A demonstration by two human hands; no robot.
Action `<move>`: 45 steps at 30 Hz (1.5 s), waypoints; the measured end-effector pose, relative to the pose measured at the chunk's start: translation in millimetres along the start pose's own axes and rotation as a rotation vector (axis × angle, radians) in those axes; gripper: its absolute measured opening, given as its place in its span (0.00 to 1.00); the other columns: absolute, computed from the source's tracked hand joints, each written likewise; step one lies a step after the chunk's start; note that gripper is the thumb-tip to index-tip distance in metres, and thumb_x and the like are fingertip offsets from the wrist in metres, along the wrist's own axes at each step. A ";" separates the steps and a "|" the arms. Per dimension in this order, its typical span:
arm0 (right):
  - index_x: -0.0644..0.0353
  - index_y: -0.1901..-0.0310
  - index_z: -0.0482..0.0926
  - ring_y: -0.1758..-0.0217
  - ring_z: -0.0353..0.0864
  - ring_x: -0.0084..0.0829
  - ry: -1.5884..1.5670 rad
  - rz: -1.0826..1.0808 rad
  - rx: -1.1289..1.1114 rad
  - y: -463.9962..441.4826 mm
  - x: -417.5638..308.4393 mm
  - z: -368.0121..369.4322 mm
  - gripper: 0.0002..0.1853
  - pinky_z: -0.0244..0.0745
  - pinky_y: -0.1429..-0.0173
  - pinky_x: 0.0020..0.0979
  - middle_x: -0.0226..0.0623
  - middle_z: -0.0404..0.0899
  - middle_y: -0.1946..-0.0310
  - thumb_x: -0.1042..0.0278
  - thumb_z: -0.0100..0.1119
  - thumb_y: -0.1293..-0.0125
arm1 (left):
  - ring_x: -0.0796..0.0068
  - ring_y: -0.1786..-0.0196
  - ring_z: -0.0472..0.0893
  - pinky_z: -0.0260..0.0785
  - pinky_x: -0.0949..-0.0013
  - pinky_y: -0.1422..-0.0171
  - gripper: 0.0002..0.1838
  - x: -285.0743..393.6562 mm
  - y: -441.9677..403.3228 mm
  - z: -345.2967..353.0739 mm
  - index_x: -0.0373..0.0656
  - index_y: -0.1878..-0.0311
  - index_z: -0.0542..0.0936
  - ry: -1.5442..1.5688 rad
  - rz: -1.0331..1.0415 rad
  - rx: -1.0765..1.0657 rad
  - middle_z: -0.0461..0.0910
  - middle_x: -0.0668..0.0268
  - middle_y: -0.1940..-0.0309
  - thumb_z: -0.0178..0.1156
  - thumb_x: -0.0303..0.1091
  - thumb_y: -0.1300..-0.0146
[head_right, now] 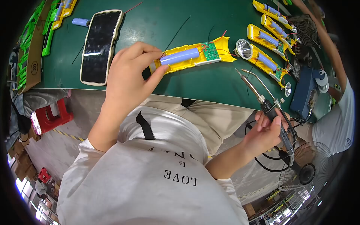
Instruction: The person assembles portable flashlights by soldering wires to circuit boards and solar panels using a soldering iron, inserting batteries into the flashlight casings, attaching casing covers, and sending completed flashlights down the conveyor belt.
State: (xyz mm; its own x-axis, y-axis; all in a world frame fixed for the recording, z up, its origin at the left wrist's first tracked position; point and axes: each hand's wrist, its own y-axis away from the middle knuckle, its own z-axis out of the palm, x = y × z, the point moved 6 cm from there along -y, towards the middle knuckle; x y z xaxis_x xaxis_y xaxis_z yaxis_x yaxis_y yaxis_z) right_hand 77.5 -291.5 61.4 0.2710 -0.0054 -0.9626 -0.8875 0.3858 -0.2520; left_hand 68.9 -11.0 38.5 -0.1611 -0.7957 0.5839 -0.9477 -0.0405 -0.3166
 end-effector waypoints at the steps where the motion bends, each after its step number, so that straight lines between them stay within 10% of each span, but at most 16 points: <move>1: 0.70 0.70 0.68 0.89 0.52 0.17 0.001 -0.001 -0.002 0.7 -0.2 -0.7 0.11 0.59 0.79 0.23 0.27 0.54 0.90 0.68 0.43 0.45 | 0.71 0.69 0.72 0.61 0.70 0.62 0.08 0.4 0.6 0.2 0.40 0.72 0.75 0.001 -0.002 0.002 0.72 0.69 0.72 0.61 0.29 0.59; 45: 0.71 0.67 0.70 0.88 0.51 0.15 0.039 0.008 -0.080 -1.3 0.6 16.7 0.16 0.56 0.77 0.21 0.24 0.52 0.89 0.62 0.45 0.45 | 0.70 0.76 0.71 0.61 0.71 0.71 0.10 -15.6 1.5 8.3 0.39 0.76 0.72 0.327 -0.001 0.010 0.74 0.67 0.71 0.62 0.23 0.65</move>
State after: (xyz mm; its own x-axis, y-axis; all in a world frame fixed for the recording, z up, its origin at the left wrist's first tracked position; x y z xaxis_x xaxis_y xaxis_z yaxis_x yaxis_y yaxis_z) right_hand 85.0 -276.5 62.8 0.2506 -0.0392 -0.9673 -0.9167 0.3115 -0.2501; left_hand 72.2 -3.7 22.7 -0.2411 -0.5595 0.7930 -0.9456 -0.0485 -0.3217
